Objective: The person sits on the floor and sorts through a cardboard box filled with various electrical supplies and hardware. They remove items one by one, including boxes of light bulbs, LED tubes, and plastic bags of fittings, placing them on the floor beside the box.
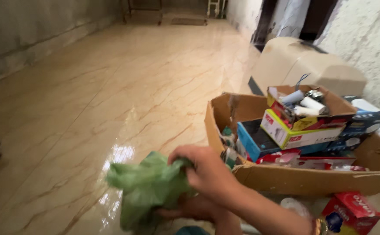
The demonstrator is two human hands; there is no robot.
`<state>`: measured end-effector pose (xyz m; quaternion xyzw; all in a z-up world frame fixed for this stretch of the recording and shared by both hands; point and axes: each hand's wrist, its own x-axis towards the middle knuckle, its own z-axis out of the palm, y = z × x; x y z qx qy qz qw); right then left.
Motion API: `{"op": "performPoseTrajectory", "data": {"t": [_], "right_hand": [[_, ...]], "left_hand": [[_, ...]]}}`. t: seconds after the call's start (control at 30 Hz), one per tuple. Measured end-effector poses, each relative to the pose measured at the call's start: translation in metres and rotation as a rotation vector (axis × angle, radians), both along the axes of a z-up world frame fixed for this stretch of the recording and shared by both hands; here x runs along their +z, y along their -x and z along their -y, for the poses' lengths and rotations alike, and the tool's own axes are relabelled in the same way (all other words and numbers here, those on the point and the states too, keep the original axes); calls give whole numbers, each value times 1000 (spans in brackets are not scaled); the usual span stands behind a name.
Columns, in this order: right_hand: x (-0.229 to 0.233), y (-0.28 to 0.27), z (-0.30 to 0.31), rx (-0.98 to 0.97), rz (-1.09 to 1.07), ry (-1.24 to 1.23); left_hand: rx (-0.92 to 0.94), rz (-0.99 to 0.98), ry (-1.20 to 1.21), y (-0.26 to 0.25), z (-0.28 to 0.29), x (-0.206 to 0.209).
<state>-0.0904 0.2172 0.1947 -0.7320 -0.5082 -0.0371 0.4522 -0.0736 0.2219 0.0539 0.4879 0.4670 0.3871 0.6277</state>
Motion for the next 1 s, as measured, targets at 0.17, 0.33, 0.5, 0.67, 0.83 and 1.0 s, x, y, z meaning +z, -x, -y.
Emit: {"op": "performPoseTrajectory", "data": {"t": [0.17,0.33,0.5,0.67,0.83,1.0], "right_hand": [[-11,-6,26,-14,-89,118],[-21,-29,40,-166,-217,204],[-27,-32,61,-125,-282,222],[-8,-43,87,-61,-192,210],[14,-50,143,-108,-194,185],[12,-78,220,-293,-53,31]], "left_hand": [[-16,-6,50,-8,15,7],[-1,-29,90,-9,15,6],[-27,-45,150,-14,26,9],[-129,54,179,-20,49,12],[-233,39,-425,-23,84,25],[-376,-103,-652,-19,130,73]]}}
